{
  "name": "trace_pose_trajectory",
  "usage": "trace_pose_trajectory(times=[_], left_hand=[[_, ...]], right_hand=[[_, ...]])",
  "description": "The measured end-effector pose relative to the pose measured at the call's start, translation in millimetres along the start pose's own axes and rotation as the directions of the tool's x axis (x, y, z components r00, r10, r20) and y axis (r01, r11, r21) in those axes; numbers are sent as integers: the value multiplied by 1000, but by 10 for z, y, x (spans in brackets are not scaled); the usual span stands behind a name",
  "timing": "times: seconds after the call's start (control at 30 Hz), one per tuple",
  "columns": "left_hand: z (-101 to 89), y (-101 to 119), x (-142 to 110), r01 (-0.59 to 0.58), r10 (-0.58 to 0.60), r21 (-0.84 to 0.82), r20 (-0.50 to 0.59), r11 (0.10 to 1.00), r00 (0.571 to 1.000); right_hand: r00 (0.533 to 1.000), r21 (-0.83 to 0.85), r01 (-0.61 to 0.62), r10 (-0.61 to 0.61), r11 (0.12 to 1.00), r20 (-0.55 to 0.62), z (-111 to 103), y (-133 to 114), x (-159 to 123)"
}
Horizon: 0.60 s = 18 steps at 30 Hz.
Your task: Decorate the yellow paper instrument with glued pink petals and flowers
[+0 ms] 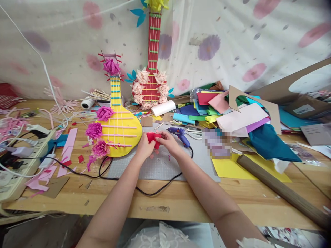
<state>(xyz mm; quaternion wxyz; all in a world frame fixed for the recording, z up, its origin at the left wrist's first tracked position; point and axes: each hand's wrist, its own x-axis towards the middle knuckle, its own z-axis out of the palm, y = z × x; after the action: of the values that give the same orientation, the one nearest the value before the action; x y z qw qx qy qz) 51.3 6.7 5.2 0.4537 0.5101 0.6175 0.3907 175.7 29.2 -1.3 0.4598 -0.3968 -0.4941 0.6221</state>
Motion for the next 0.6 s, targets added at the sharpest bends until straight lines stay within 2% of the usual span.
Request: trace_pose_trajectory(times=[0.13, 0.23, 0.37, 0.6], left_hand=[[38, 82, -34, 152, -127, -263, 109, 953, 986], [40, 106, -61, 185, -141, -366, 144, 912, 979], [28, 95, -70, 186, -115, -418, 189, 889, 975], [-16, 13, -32, 168, -116, -459, 138, 873, 984]], right_hand=[[998, 59, -45, 48, 997, -46, 48, -32, 5], [995, 86, -72, 77, 994, -63, 55, -51, -1], [995, 98, -65, 71, 993, -64, 19, -37, -9], [985, 159, -44, 70, 986, -158, -92, -40, 0]])
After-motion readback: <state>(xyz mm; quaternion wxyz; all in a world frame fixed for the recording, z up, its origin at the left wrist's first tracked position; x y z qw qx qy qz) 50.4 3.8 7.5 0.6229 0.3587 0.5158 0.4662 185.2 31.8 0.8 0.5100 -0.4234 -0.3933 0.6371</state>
